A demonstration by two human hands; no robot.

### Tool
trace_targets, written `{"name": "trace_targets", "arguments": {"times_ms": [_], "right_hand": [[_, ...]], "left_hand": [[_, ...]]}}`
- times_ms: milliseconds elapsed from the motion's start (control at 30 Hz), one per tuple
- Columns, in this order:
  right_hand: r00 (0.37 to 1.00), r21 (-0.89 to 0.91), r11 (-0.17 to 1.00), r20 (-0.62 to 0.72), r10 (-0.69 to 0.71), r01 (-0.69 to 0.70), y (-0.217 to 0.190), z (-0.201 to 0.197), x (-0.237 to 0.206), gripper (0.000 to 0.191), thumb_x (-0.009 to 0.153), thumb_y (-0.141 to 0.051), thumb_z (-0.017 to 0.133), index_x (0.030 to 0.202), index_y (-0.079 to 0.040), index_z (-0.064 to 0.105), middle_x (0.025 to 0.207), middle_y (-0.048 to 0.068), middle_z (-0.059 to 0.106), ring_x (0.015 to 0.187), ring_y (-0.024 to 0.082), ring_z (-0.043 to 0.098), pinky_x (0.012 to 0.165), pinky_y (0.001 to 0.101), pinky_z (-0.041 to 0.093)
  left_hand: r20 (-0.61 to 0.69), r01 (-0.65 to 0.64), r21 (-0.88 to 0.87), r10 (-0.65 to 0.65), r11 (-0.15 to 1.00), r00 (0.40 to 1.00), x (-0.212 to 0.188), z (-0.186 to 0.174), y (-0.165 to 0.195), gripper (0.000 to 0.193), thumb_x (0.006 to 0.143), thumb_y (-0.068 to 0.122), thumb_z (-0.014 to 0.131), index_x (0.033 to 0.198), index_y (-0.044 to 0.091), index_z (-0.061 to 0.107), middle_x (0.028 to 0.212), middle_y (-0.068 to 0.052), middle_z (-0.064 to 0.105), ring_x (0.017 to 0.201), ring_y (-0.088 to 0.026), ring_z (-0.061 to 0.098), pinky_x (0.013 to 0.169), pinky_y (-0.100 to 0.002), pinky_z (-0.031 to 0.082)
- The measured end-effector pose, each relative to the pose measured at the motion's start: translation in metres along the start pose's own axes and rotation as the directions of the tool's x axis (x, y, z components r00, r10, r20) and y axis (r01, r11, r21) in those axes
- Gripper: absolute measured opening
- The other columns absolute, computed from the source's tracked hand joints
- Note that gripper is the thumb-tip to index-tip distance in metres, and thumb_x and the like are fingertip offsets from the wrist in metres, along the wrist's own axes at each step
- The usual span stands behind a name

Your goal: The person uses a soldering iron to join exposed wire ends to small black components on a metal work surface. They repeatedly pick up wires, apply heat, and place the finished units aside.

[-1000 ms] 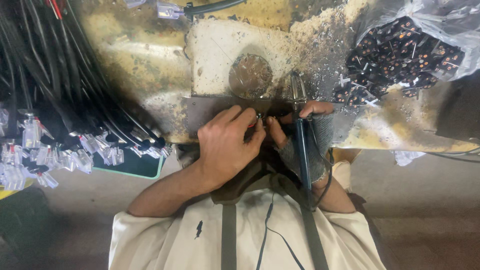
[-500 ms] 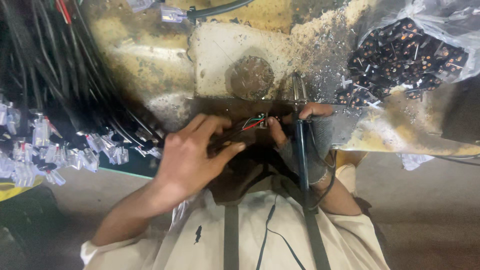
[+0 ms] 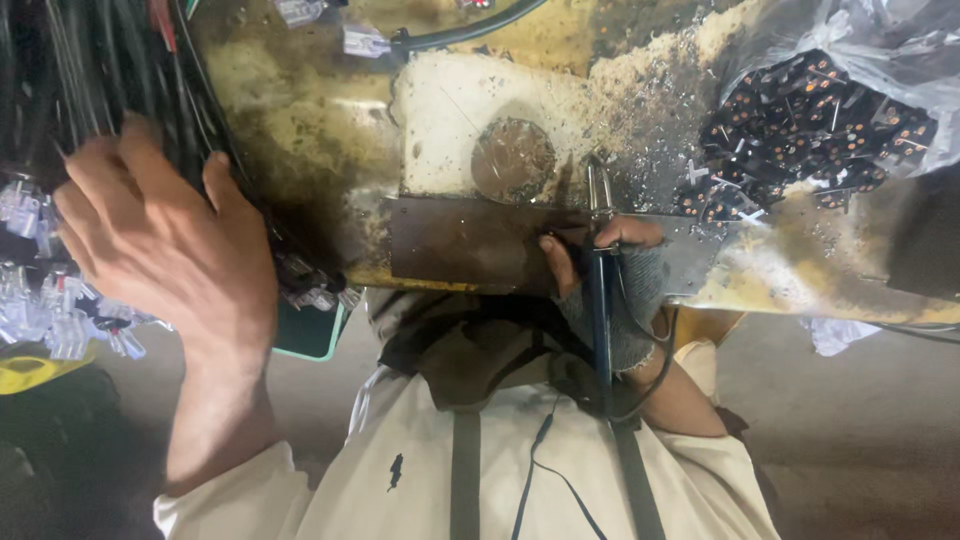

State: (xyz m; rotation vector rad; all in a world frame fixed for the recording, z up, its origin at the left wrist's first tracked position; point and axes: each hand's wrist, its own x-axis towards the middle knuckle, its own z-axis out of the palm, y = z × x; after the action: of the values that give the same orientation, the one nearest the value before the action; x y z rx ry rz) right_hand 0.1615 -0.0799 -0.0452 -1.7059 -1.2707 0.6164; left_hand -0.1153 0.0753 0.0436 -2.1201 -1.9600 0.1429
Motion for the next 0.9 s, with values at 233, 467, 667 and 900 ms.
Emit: {"name": "trace_targets", "arguments": {"times_ms": [233,467,667,900], "right_hand": [[0.998,-0.118,0.991,-0.002,-0.058,0.057,-0.002,-0.002,0.005,0.053,0.091,-0.004,0.088,0.114,-0.005,0.041,0.091,0.004,0.049,0.077,0.012,0.049,0.072,0.0257,0.043],[0.997,0.162,0.987,0.083,0.004,-0.018,0.002,-0.012,0.003,0.032,0.101,-0.006,0.074,0.114,-0.008,0.044,0.094,0.007,0.055,0.077,0.017,0.061,0.07,0.026,0.053],[0.952,0.496,0.814,0.122,0.28,-0.302,0.001,-0.025,-0.001,0.04,0.105,-0.005,0.064,0.116,-0.012,0.027,0.11,0.017,0.076,0.075,0.014,0.072,0.065,0.0251,0.057],[0.77,0.266,0.731,0.345,0.536,-0.628,0.0,-0.018,-0.005,0.011,0.101,-0.005,0.073,0.11,-0.003,0.068,0.096,0.007,0.076,0.066,0.012,0.064,0.06,0.0253,0.052]], "left_hand": [[-0.125,0.01,0.091,0.001,0.996,0.992,-0.006,0.005,-0.029,0.017,0.091,0.013,0.076,0.105,0.006,0.068,0.093,-0.007,0.067,0.079,-0.02,0.064,0.065,-0.036,0.052],[-0.506,-0.145,-0.407,-0.091,0.902,0.858,-0.012,-0.008,-0.002,0.014,0.098,0.017,0.065,0.101,0.003,0.066,0.079,-0.012,0.068,0.064,-0.027,0.065,0.054,-0.041,0.051],[0.25,-0.141,-0.916,0.809,0.376,0.532,-0.059,-0.01,0.089,0.029,0.1,0.031,0.059,0.091,0.004,0.063,0.07,-0.018,0.069,0.062,-0.042,0.066,0.055,-0.054,0.049],[0.305,0.077,-0.942,0.734,0.328,0.606,-0.06,-0.002,0.104,0.035,0.103,0.036,0.059,0.088,0.006,0.069,0.074,-0.021,0.068,0.071,-0.044,0.066,0.061,-0.053,0.049]]}}
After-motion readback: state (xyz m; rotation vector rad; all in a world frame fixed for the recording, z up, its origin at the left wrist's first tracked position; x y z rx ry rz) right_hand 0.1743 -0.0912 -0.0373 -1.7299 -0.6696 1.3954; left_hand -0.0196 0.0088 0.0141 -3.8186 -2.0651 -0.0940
